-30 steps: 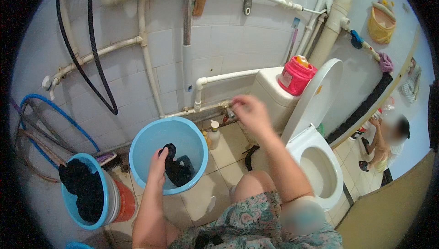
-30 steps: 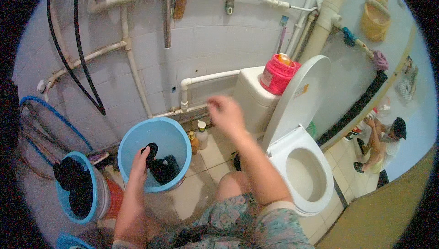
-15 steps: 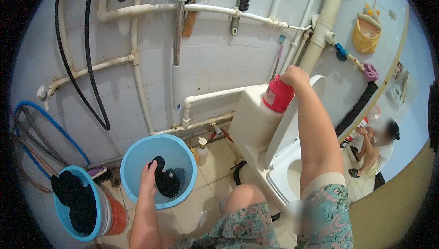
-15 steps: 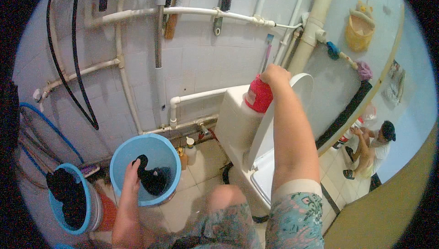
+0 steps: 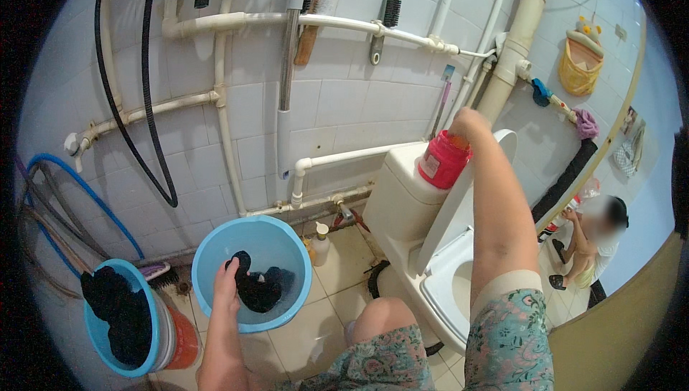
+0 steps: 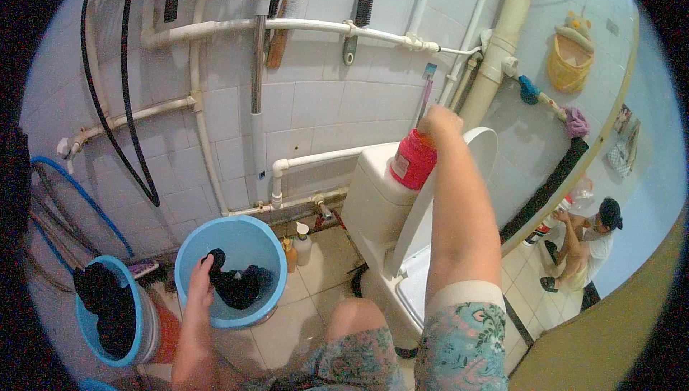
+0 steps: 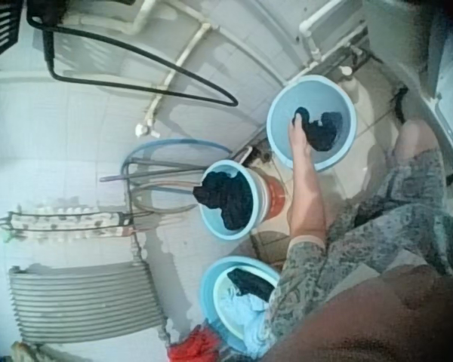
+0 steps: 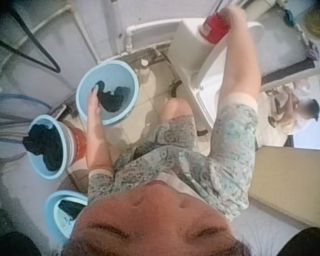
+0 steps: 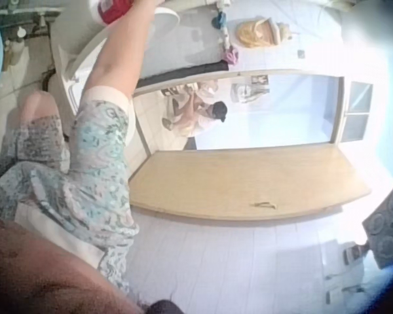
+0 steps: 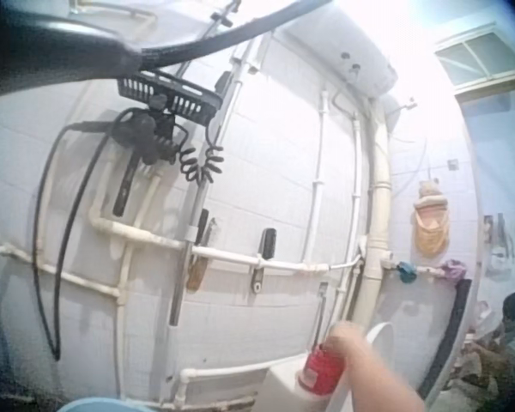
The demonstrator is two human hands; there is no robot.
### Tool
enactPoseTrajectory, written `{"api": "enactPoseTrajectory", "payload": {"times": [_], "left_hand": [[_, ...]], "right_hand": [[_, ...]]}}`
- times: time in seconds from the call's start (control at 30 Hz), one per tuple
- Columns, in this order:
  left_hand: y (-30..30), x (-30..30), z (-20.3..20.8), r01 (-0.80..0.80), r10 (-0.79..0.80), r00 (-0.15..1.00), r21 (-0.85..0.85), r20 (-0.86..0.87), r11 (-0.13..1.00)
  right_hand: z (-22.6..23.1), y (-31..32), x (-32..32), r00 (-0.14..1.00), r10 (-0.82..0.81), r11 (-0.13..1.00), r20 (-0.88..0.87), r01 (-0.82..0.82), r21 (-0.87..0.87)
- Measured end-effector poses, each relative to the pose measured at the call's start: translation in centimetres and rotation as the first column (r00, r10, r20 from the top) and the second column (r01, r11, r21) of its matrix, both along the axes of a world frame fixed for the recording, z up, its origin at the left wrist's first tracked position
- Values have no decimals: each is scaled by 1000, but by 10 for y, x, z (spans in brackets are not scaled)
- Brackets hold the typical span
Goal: The person sits on the floor and washes a black garment by hand in a blue basin. They repeatedly submerge, wring, and scrub the item, then apply liquid detergent from a bottle and continue scrubbing to create suds.
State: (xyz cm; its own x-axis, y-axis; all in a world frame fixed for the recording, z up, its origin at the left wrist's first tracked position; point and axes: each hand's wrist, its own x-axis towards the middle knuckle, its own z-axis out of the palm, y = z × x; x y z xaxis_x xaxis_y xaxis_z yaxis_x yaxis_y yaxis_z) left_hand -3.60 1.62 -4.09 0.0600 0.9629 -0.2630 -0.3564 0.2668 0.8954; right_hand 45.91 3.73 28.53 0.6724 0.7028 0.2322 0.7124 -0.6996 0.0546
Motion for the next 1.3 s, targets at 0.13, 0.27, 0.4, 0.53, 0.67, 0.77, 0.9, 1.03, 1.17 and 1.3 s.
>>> {"api": "enactPoseTrajectory", "payload": {"times": [0.13,0.27,0.4,0.53,0.67,0.77,0.9,1.03,1.17,1.3], "left_hand": [[-2,0,10,-77,77,997,-44,-3,996],[2,-15,9,-92,97,977,-37,189,995],[8,-20,17,38,-54,848,42,528,998],[7,-46,43,-31,-116,705,194,699,981],[-13,-34,13,31,126,595,-179,793,983],[-18,-13,15,162,-42,652,-86,757,983],[-23,-22,34,58,-123,672,114,730,992],[-24,-27,37,90,-172,734,158,656,983],[-26,-26,35,112,-184,818,164,544,980],[-27,-10,35,73,-143,741,133,656,988]], "right_hand": [[48,-12,-12,993,67,997,94,-69,24],[96,-30,-48,970,126,947,207,-180,266],[92,-30,-31,739,654,569,-161,-341,748],[-2,-31,-85,151,874,471,-462,-28,882],[-145,-30,-191,-414,656,733,-631,548,403],[-244,-30,-219,-728,448,885,-519,281,371],[-261,-39,-288,-750,494,863,-440,362,352],[-292,-39,-303,-933,310,929,-185,256,267],[-319,-36,-321,-840,237,972,-488,210,109],[-317,-43,-341,-799,216,976,-562,160,147]]}}
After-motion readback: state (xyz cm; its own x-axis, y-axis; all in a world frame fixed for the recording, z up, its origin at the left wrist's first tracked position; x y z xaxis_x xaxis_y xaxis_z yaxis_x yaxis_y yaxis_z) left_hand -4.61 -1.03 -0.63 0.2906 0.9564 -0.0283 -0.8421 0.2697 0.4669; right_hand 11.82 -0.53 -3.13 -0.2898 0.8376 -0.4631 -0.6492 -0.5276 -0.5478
